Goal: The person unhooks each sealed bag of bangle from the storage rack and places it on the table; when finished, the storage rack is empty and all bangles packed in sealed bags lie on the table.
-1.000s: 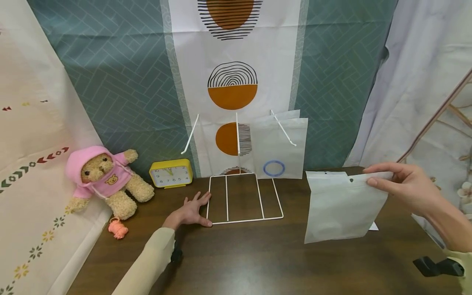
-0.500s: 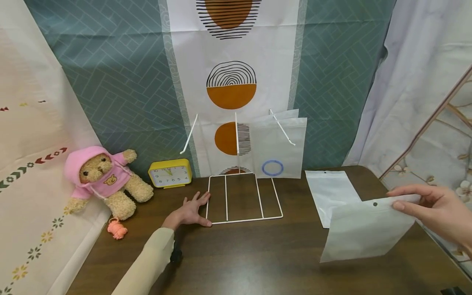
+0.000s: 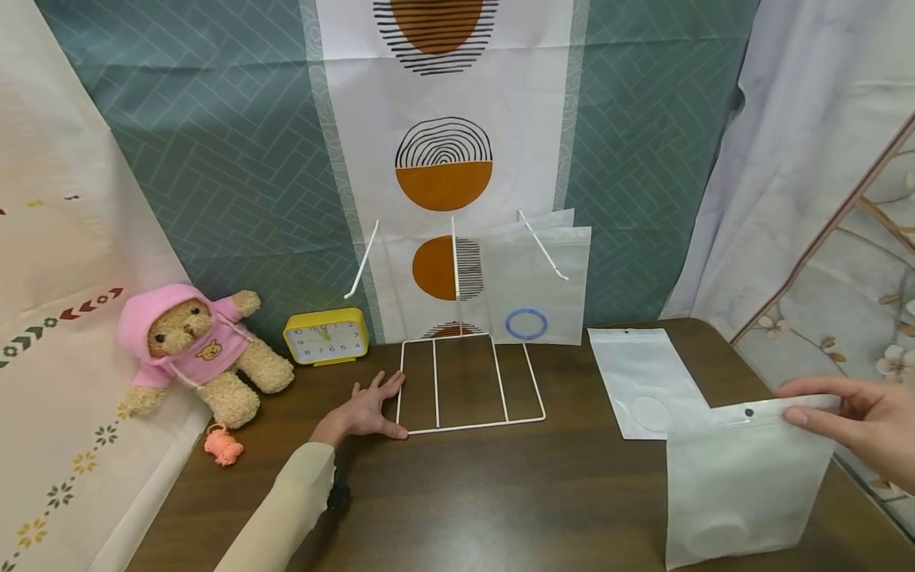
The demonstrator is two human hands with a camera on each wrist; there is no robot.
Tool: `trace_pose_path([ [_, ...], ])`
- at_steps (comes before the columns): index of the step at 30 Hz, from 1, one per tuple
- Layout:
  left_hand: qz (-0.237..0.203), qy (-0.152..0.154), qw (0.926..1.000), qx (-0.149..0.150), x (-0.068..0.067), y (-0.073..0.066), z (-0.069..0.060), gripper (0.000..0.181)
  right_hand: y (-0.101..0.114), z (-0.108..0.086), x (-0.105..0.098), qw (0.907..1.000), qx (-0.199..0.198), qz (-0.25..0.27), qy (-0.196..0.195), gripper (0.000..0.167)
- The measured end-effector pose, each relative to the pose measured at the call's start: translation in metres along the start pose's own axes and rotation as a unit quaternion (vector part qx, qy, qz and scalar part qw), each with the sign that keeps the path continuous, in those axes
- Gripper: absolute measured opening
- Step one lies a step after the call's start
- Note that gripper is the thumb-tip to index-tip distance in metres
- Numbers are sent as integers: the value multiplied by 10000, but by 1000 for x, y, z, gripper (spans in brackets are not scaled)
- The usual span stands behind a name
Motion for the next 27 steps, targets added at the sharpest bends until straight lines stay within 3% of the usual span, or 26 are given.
trace_pose_path([
  [4, 12, 9, 10000, 12, 1, 1, 0, 111, -11, 9, 2, 9976, 599, -336, 84, 40],
  [8, -15, 21, 10000, -13, 1, 1, 0, 110, -26, 19, 4, 9951, 927, -5, 330, 33],
  [13, -34, 68, 10000, -37, 1, 1, 0, 110, -43, 24, 11, 9872, 772, 1093, 871, 39],
  [17, -32, 67, 10000, -61, 1, 2, 0, 110, -55, 23, 16, 9807, 787, 1404, 1112, 40],
  [27, 13, 31, 10000, -12, 1, 3, 0, 110, -72, 13, 29, 9903, 667, 791, 923, 32],
])
Point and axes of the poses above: each hand's wrist, its own z-axis towards the middle knuckle, its own x-axis out of the palm, y = z × x, the point moved 5 cm from there along z, towards the middle knuckle, and after that the axes turned 3 degrees about -x, right-handed, at the moved point
